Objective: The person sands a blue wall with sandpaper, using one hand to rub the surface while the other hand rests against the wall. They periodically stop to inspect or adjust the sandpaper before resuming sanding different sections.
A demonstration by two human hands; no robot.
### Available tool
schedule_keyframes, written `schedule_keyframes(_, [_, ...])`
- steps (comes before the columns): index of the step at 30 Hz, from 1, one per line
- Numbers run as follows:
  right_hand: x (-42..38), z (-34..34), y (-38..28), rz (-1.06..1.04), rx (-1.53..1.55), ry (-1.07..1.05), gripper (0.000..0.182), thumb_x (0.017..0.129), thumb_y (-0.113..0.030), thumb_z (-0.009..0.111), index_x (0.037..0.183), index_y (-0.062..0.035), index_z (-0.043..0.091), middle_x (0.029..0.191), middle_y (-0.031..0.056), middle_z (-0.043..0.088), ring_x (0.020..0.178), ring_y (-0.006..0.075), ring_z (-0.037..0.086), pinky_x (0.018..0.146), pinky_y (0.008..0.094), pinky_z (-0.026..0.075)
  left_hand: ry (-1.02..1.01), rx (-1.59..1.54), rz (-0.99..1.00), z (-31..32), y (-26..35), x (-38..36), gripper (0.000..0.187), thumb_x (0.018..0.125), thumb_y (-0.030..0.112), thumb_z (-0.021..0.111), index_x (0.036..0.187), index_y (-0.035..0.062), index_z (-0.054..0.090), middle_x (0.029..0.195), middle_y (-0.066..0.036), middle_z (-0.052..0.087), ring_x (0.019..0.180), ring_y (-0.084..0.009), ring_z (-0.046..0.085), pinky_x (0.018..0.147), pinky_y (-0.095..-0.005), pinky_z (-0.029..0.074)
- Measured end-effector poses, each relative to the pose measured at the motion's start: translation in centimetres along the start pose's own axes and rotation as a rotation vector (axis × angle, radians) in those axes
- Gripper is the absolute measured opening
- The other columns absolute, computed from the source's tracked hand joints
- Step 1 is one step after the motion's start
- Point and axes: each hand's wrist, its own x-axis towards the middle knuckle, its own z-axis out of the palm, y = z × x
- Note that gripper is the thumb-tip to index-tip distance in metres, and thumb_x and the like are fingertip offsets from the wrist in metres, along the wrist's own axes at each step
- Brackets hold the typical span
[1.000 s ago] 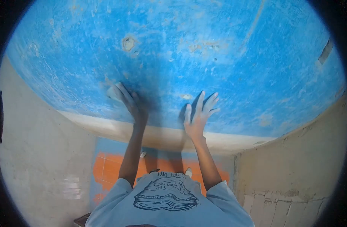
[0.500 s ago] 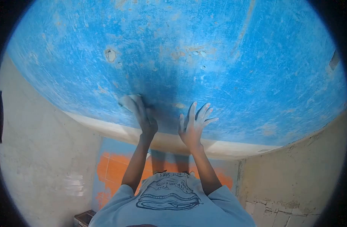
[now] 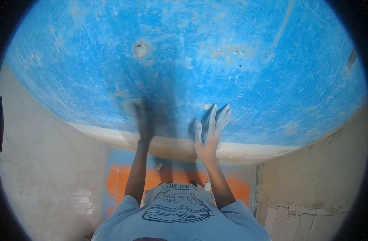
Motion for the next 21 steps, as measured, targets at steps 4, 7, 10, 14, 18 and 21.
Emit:
schedule_keyframes(4, [-1.3, 2.2, -0.9, 0.033, 0.056, -0.020, 0.074, 0.101, -0.019, 0.058, 0.163, -0.0056, 0.019, 0.169, 0.0277, -0.002, 0.154, 0.0522, -0.003, 0.118, 0.0690, 0.002, 0.392, -0.254, -0.439, -5.4, -0.7, 6.4, 0.060, 0.109, 0.015, 0.039, 0.161, -0.0045, 0.015, 0.168, -0.026, 0.011, 0.158, -0.0382, 0.002, 0.127, -0.0483, 0.008])
schedule_keyframes(7, [-1.9, 4.3, -3.5, 0.116, 0.034, -0.042, 0.075, 0.101, -0.020, 0.057, 0.164, -0.0060, 0.018, 0.169, 0.0277, -0.003, 0.155, 0.0513, -0.001, 0.116, 0.0732, 0.001, 0.224, -0.290, -0.202, -3.7, -1.0, 3.4, 0.061, 0.110, 0.018, 0.040, 0.161, -0.0041, 0.014, 0.168, -0.028, 0.009, 0.157, -0.0388, 0.007, 0.126, -0.0468, 0.012])
schedule_keyframes(10, [-1.7, 5.7, -6.0, 0.152, 0.007, -0.046, 0.076, 0.101, -0.022, 0.057, 0.164, -0.0074, 0.017, 0.169, 0.0272, -0.003, 0.155, 0.0488, 0.001, 0.114, 0.0754, 0.001, -0.063, -0.179, -0.164, -2.4, 0.1, -0.6, 0.060, 0.111, 0.019, 0.041, 0.160, -0.0048, 0.017, 0.167, -0.029, 0.012, 0.156, -0.0405, 0.012, 0.125, -0.0464, 0.019])
schedule_keyframes(14, [-2.0, 6.8, -6.3, 0.195, -0.056, -0.066, 0.076, 0.101, -0.024, 0.057, 0.164, -0.0081, 0.017, 0.169, 0.0270, -0.003, 0.156, 0.0461, 0.002, 0.113, 0.0776, 0.002, 0.026, -0.359, -0.295, -2.6, -6.3, -0.4, 0.059, 0.108, 0.017, 0.045, 0.160, -0.0017, 0.023, 0.166, -0.028, 0.015, 0.155, -0.0398, 0.016, 0.124, -0.0456, 0.021])
schedule_keyframes(18, [-2.3, 7.4, -5.3, 0.166, -0.096, -0.070, 0.077, 0.102, -0.025, 0.056, 0.165, -0.0088, 0.015, 0.169, 0.0267, -0.002, 0.156, 0.0458, 0.001, 0.112, 0.0780, 0.003, 0.354, -0.294, -0.384, -6.8, -6.4, 6.0, 0.059, 0.108, 0.019, 0.043, 0.160, 0.0004, 0.023, 0.168, -0.025, 0.013, 0.156, -0.0391, 0.015, 0.126, -0.0468, 0.017])
schedule_keyframes(21, [-2.1, 8.8, -6.1, 0.163, -0.064, 0.023, 0.077, 0.103, -0.025, 0.055, 0.165, -0.0097, 0.013, 0.170, 0.0252, -0.001, 0.157, 0.0453, 0.001, 0.112, 0.0779, 0.004, 0.128, -0.084, -0.270, -4.5, -3.3, 2.8, 0.059, 0.110, 0.022, 0.034, 0.161, -0.0012, 0.016, 0.170, -0.020, 0.012, 0.157, -0.0366, 0.013, 0.126, -0.0496, 0.014])
